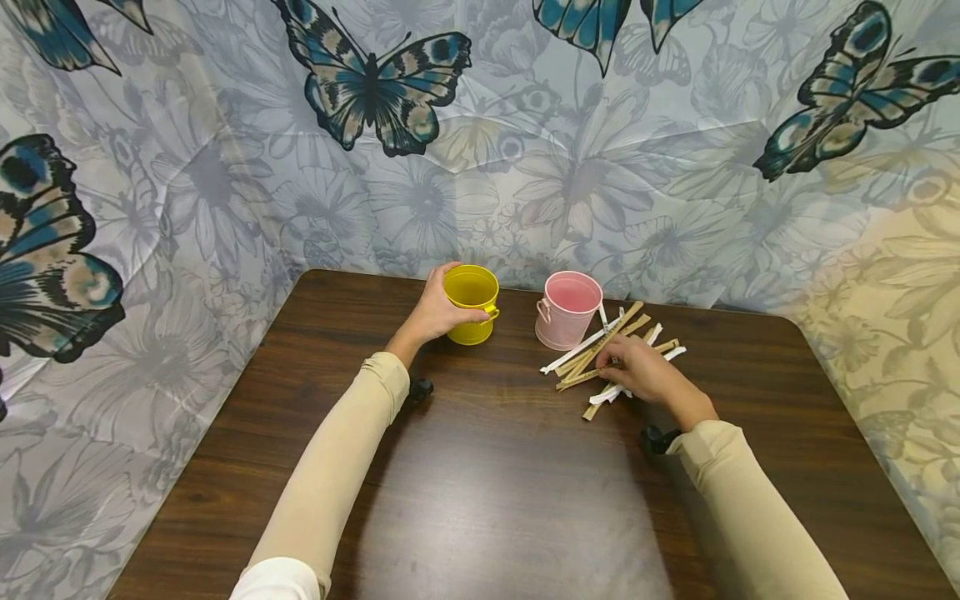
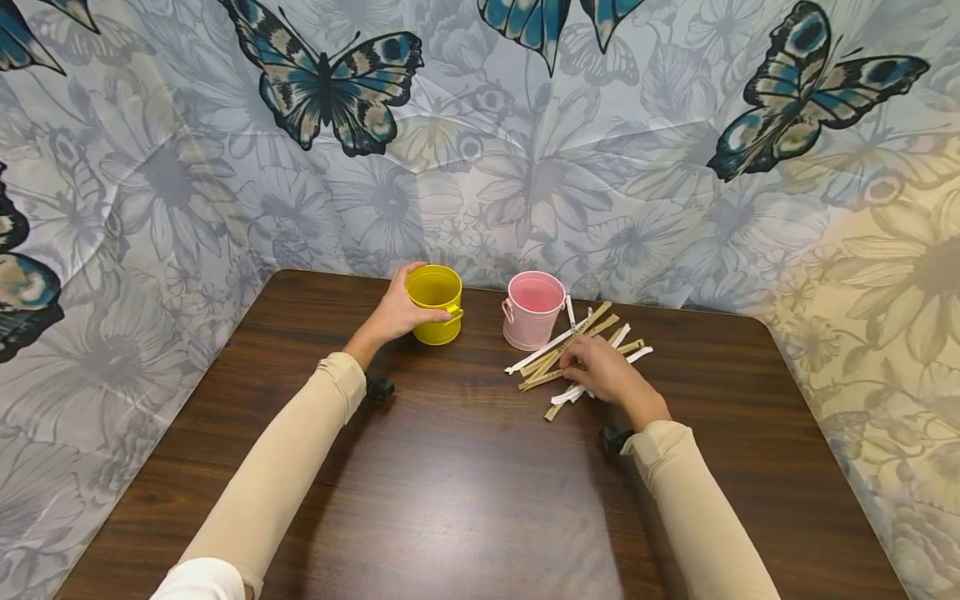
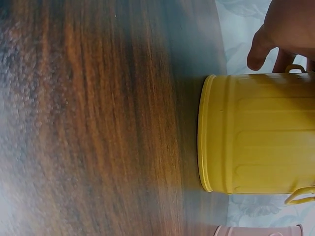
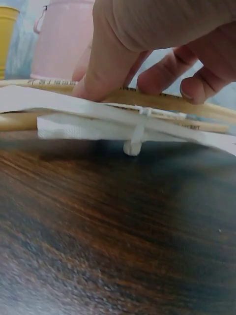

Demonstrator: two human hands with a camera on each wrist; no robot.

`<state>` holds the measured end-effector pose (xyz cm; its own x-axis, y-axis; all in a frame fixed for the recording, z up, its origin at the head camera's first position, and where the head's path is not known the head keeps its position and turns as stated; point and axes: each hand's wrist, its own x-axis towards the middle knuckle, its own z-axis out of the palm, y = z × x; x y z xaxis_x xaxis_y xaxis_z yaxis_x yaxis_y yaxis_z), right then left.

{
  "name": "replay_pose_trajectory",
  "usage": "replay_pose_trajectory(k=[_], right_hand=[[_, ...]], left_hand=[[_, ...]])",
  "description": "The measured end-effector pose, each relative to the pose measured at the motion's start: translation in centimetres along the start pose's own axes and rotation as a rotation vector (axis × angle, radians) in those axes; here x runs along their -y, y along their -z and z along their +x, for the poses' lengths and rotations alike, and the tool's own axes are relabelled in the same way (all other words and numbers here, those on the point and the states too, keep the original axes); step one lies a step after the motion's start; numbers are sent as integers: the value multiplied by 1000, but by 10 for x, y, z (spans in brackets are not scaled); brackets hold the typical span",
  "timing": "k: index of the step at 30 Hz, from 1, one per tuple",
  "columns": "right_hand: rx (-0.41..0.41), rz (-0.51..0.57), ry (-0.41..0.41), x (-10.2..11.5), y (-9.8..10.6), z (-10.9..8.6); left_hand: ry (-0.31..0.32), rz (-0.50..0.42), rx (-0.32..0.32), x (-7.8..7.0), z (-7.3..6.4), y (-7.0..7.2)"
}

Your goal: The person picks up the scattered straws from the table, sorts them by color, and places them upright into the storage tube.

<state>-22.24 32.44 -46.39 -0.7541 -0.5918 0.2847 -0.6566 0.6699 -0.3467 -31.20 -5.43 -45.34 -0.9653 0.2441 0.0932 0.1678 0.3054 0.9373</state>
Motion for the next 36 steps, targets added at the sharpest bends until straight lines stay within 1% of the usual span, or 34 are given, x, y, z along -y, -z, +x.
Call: replay_pose_trajectory(k=[2, 7, 11, 15, 21, 25, 31, 36], right_hand=[[-3, -3, -18, 2, 1, 2], [3, -7, -97, 12, 7, 9], [-13, -23, -119, 22, 13, 15], [-21, -15, -135, 34, 22, 22], [-49, 34, -148, 55, 35, 35], [-90, 54, -127, 68, 41, 47], [-164, 130, -112, 83, 48, 70], [-198, 227, -154, 99, 53, 93]], left_hand=[[1, 0, -3, 0, 0, 0], [7, -7, -5, 1, 1, 0], [13, -14, -6, 1, 2, 0], [21, -13, -5, 1, 2, 0], [16, -13, 1, 1, 2, -1], [9, -15, -4, 1, 2, 0], [8, -5, -11, 2, 2, -1], [12, 1, -6, 1, 2, 0]])
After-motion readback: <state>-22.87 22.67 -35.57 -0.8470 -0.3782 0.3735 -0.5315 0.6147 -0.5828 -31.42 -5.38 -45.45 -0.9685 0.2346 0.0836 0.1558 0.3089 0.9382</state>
